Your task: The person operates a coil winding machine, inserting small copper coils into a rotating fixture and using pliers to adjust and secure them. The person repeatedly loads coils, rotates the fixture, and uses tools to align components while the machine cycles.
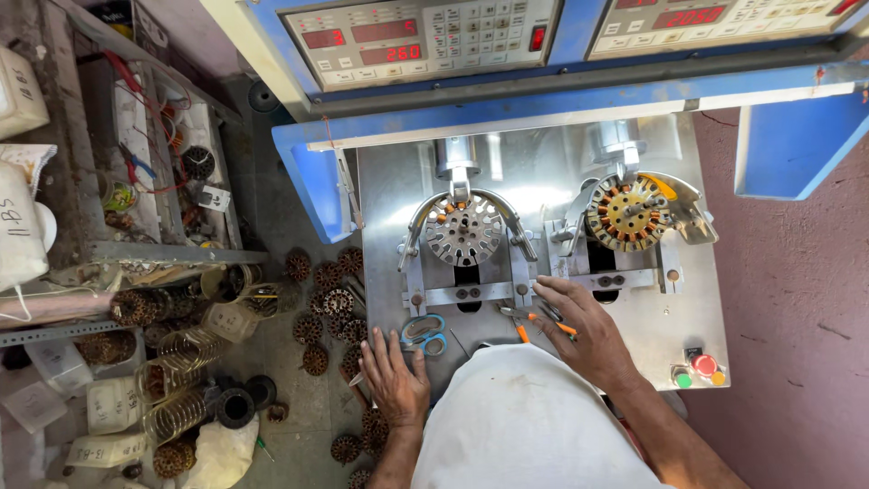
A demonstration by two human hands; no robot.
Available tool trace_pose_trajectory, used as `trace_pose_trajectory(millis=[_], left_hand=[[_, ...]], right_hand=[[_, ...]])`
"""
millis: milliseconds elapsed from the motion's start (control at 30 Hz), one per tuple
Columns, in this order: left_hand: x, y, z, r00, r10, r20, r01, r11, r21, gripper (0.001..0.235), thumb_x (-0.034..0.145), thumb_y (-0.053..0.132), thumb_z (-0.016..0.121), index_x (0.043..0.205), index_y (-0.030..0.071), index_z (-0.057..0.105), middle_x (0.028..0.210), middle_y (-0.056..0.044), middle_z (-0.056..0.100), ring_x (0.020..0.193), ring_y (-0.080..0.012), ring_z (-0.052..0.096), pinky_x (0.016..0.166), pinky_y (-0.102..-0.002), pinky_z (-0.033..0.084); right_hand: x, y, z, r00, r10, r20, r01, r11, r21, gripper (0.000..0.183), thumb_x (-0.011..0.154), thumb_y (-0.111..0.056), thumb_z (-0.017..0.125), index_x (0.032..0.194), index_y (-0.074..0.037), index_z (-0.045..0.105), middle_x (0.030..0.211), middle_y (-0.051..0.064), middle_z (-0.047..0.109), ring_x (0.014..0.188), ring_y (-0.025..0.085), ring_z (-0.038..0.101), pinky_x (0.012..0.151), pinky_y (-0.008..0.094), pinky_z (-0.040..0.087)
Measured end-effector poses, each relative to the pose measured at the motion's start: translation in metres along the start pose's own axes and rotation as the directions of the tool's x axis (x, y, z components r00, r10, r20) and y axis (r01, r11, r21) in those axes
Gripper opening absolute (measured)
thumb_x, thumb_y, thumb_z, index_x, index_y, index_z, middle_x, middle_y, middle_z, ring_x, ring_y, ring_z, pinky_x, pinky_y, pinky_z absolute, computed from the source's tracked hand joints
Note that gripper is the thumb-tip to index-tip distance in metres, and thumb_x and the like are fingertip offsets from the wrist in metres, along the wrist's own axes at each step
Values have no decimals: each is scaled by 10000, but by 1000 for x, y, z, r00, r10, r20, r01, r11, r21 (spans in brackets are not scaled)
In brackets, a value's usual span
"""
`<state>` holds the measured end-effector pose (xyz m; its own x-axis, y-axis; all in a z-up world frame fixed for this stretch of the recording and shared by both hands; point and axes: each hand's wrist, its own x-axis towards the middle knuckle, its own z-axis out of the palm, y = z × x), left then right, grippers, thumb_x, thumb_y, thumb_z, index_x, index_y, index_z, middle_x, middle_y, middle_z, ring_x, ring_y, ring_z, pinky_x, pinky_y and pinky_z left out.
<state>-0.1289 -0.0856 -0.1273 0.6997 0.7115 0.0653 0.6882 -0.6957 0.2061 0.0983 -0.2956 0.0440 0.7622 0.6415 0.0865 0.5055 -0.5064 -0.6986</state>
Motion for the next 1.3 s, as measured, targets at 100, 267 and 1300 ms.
trace_pose_trajectory(millis=[100, 267, 1300], left_hand=[[6, -2, -3, 998, 57, 8, -57, 998, 18, 684, 972, 600, 432, 1436, 106, 523, 1617, -160, 321, 1493, -421, 261, 1202, -586, 246], [8, -3, -8, 997, 73, 5, -73, 997, -2, 683, 988, 606, 400, 1440, 110, 528, 1615, -159, 318, 1497, -430, 244, 1195, -614, 244], [130, 120, -39, 981, 183, 72, -44, 560, -827, 1342, 701, 401, 940, 1587, -45, 37, 1546, -367, 295, 1410, -466, 401, 1153, -515, 386]], right_hand=[[15, -6, 4, 999, -38, -2, 38, 999, -2, 491, 850, -166, 769, 1320, -129, 631, 1345, 74, 632, 1191, 284, 640, 950, 405, 554], [42, -15, 1, 988, -152, -31, 150, 987, -53, 498, 848, -163, 780, 1322, -132, 629, 1345, 60, 639, 1199, 274, 641, 989, 418, 546], [287, 49, 99, 722, 332, 607, -691, 298, 659, 415, 896, -311, 748, 1239, -107, 635, 1083, 80, 708, 947, 185, 703, 795, 420, 635]])
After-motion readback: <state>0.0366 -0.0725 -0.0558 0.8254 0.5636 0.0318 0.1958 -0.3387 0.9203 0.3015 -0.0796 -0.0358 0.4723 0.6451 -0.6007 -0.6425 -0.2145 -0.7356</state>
